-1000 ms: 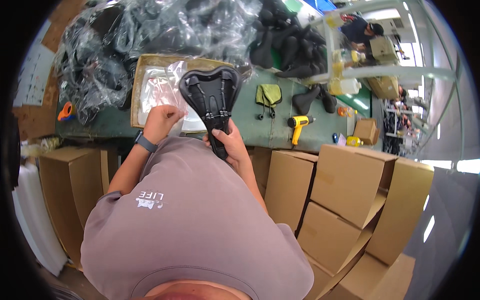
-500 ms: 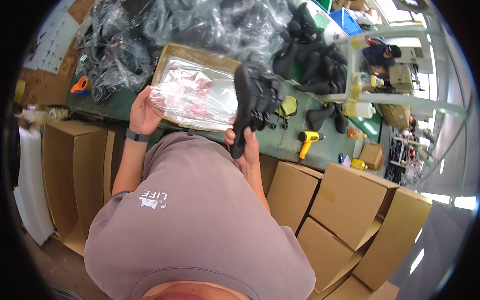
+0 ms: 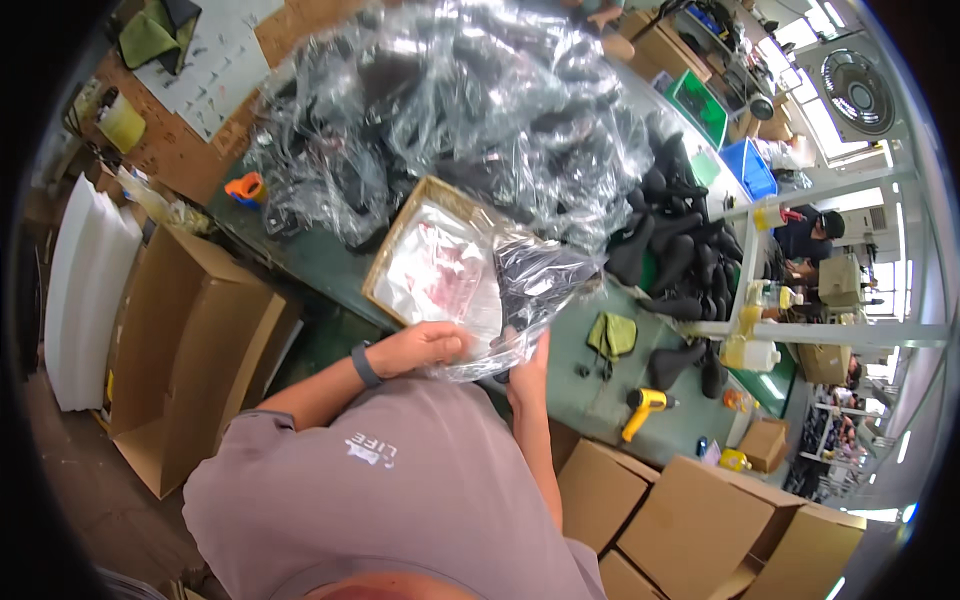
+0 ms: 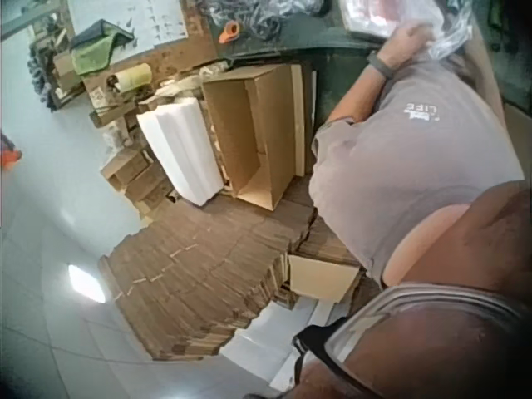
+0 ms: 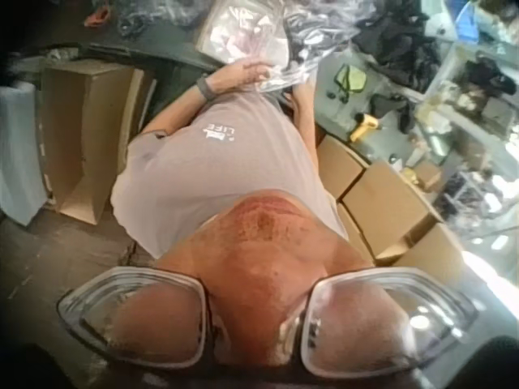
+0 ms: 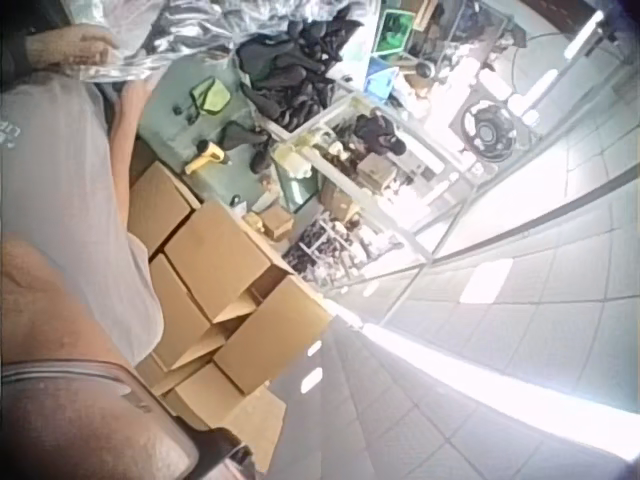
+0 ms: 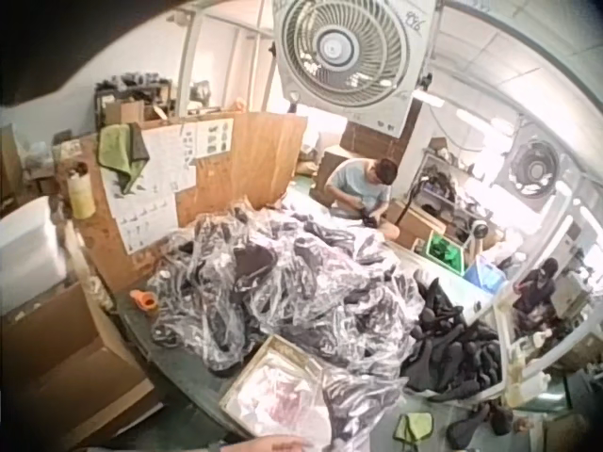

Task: Packing bicycle seats into plastic bags and preparing them for shipment.

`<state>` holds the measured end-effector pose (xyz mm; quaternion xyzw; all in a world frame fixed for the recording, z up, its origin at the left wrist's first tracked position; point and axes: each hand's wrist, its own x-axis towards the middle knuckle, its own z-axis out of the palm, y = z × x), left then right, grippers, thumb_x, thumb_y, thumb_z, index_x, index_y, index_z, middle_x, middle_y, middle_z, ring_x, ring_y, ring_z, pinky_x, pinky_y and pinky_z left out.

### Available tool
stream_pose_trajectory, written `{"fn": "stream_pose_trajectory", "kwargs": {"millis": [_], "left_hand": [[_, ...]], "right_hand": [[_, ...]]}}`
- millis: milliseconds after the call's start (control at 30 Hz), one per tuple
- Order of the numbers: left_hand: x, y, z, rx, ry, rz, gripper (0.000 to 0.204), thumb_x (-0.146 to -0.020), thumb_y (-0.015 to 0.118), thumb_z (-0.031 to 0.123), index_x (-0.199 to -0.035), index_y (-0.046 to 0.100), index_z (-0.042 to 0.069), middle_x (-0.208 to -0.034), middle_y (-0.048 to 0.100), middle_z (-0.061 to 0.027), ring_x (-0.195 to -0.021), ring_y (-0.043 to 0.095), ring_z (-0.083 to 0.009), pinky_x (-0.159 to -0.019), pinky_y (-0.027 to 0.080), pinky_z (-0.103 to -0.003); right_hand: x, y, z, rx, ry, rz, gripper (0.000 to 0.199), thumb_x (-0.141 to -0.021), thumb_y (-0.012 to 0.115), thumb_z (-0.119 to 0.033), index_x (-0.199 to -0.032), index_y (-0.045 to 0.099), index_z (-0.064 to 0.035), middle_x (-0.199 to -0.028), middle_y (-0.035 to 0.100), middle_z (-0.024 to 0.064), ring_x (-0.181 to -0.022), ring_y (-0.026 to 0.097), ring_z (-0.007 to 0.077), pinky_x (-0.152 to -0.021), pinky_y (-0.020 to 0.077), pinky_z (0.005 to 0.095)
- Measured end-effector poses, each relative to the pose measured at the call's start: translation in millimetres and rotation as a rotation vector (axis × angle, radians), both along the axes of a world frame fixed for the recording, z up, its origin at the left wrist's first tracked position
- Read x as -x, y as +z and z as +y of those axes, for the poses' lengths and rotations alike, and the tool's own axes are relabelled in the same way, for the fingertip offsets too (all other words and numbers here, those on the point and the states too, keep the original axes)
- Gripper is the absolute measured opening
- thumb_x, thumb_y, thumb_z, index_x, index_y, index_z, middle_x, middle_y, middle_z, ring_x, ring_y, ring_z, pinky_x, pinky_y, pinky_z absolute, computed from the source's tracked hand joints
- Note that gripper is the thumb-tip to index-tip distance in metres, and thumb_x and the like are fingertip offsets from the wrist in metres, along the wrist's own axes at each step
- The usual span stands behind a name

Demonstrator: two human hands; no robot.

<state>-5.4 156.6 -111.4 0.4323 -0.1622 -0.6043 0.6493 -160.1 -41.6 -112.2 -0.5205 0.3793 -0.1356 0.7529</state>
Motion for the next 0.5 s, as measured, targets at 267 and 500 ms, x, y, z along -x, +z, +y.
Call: {"fn": "stream_pose_trajectory", "kwargs": {"millis": [267,500], "left_hand": [[-200.6,100.8,-117.8,0.243,0.555,0.193,0.036,-0.106,0.075,0.021,-0.135,0.071,0.001,-0.125,0.077,-0.0084,-0.117,0.073,-0.0192,-0.097,0.063,-0.035],[-531.4,-11.1,-7.4,0.477,1.319,-0.042,0.029,-0.097,0.071,-0.003,-0.125,0.071,0.004,-0.102,0.078,-0.0124,-0.081,0.074,-0.0202,-0.066,0.061,-0.029]], "right_hand": [[3.0,105.7,-11.5,0.558,0.423,-0.219,0.086,-0.098,0.075,0.001,-0.174,0.036,-0.0024,-0.177,0.042,0.019,-0.152,0.055,0.0341,-0.124,0.0476,0.0498],[106.6,10.1,-48.8,0.688,0.324,0.15,0.068,-0.099,0.081,-0.016,-0.161,0.055,-0.0017,-0.144,0.072,0.024,-0.121,0.076,0.0343,-0.105,0.0586,0.0444]]}}
